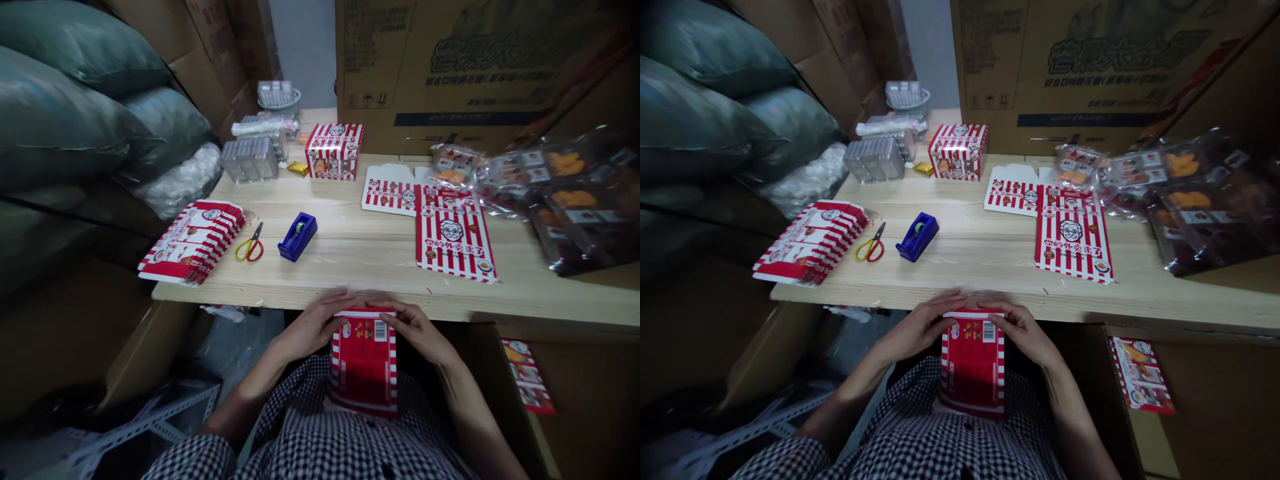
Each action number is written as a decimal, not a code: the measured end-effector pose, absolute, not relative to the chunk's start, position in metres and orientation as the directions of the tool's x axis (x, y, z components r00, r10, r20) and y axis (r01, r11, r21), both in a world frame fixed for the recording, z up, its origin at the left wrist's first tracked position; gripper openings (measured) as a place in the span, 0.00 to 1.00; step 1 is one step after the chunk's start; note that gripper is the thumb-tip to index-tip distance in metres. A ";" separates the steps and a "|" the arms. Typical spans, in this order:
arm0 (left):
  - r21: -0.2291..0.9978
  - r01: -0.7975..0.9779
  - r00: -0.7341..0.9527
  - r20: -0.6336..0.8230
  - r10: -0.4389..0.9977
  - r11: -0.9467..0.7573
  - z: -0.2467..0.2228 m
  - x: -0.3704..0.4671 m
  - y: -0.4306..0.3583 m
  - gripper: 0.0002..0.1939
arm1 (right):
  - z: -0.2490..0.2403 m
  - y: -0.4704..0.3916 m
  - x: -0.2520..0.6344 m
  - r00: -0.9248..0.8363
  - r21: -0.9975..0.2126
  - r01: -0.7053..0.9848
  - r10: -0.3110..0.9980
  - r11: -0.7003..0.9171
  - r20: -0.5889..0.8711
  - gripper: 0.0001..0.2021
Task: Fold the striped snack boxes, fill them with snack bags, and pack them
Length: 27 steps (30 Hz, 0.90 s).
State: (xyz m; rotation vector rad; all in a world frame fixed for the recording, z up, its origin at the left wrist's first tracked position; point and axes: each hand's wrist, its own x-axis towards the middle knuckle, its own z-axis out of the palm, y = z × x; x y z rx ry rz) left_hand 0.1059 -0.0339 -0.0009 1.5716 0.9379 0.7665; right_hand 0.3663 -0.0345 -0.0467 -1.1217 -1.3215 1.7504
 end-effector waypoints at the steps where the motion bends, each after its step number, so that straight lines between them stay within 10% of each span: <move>1: 0.990 0.138 0.464 -0.034 0.885 -0.034 -0.006 0.106 -0.035 0.18 | -0.045 -0.035 0.364 -0.392 -0.966 -0.014 0.890 -0.258 -0.232 0.17; 8: 0.945 -0.195 0.329 -0.189 0.925 0.262 -0.019 0.107 -0.001 0.27 | -0.016 -0.006 0.354 -0.187 -0.995 -0.005 0.978 -0.096 -0.094 0.14; 17: 0.983 -0.122 0.464 -0.064 0.883 0.135 -0.014 0.118 0.064 0.21 | -0.011 0.025 0.350 -0.286 -0.998 -0.015 0.957 -0.056 -0.049 0.18; 24: 0.945 0.298 -0.143 0.187 0.972 -0.138 -0.026 0.075 0.066 0.26 | -0.032 0.007 0.346 -0.147 -0.990 -0.072 0.983 -0.120 -0.109 0.17; 27: 0.949 0.286 -0.025 0.148 0.989 -0.135 -0.001 0.067 0.051 0.25 | -0.011 -0.003 0.341 -0.207 -1.000 -0.020 0.978 -0.023 -0.018 0.13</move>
